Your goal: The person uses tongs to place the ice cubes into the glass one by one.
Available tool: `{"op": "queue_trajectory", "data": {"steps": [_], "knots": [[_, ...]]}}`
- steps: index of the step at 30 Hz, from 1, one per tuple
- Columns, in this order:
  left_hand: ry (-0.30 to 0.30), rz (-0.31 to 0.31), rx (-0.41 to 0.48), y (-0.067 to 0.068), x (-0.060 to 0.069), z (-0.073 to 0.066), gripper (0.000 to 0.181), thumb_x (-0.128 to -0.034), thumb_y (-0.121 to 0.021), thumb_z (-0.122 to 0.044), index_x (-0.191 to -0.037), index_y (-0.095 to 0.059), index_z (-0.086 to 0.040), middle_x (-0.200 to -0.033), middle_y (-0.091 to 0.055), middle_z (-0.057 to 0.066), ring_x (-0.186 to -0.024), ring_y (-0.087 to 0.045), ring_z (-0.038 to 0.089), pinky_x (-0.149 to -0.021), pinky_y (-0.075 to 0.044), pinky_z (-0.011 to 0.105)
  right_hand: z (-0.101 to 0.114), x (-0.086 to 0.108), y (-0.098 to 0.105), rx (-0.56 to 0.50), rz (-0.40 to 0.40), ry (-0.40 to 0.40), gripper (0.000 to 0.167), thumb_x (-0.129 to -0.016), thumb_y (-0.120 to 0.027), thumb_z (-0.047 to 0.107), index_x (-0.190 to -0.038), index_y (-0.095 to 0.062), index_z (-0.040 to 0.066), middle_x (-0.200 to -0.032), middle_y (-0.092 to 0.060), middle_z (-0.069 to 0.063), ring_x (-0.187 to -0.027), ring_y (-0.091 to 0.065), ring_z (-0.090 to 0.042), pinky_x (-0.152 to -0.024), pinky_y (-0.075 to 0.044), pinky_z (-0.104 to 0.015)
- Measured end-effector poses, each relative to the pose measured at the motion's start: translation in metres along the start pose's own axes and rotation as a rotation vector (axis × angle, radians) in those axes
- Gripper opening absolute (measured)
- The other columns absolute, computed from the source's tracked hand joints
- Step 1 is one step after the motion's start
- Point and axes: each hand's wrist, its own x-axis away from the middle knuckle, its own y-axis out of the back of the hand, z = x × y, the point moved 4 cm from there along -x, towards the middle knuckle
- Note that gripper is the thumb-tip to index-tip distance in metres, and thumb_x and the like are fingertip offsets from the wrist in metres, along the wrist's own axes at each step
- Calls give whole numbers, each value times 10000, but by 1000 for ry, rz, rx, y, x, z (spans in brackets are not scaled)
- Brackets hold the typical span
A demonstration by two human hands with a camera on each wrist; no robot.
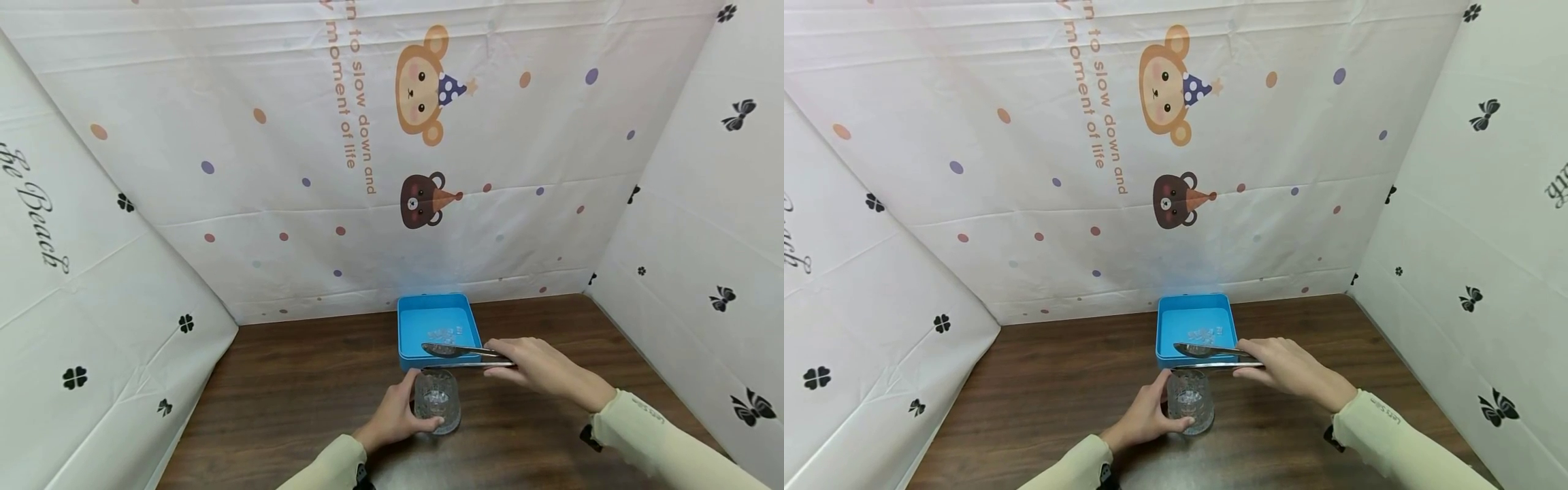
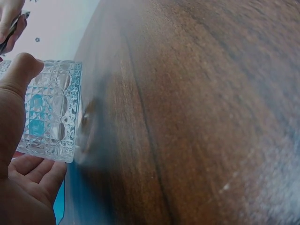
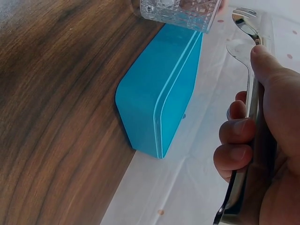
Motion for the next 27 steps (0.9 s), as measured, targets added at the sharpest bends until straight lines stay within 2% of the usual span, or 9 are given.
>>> {"op": "queue_trajectory", "data": {"steps": [9, 15, 19, 23, 27], "knots": [[-2, 3, 15, -1, 1, 1, 714, -852, -836, -418, -1391, -451, -151, -1239, -662, 45, -1035, -664, 50, -890, -555, 252, -3, 1, 1, 16, -2, -29, 388, -985, -695, 399, -1232, -682, 100, -1060, -745, 18, -784, -649, 19, -656, -570, -275], [-27, -6, -3, -1, 1, -2, 714, -852, -838, -408, -1392, -453, -143, -1243, -663, 61, -1041, -667, 60, -889, -559, 262, -6, 0, 4, 2, -22, -15, 369, -978, -705, 391, -1220, -681, 113, -977, -720, 68, -687, -558, 72, -573, -486, -215], [-37, -2, 0, 0, 1, -3, 714, -859, -835, -397, -1399, -449, -133, -1248, -662, 71, -1043, -669, 63, -892, -562, 274, -6, -2, 5, 1, -22, -8, 359, -977, -709, 384, -1220, -680, 121, -953, -702, 101, -666, -530, 77, -564, -465, -205], [-38, 4, 5, 0, 1, -3, 714, -865, -830, -397, -1410, -443, -145, -1255, -660, 62, -1046, -668, 60, -897, -563, 277, -7, -3, 8, -6, 0, -33, 370, -986, -695, 390, -1237, -674, 119, -909, -669, 138, -622, -493, 65, -555, -439, -201], [-52, 3, 3, 0, 0, -3, 706, -869, -827, -390, -1408, -446, -140, -1254, -661, 77, -1047, -671, 70, -894, -567, 286, -9, -6, 12, 1, 14, -55, 390, -993, -678, 410, -1249, -673, 116, -931, -674, 136, -649, -506, 67, -577, -455, -217]]}}
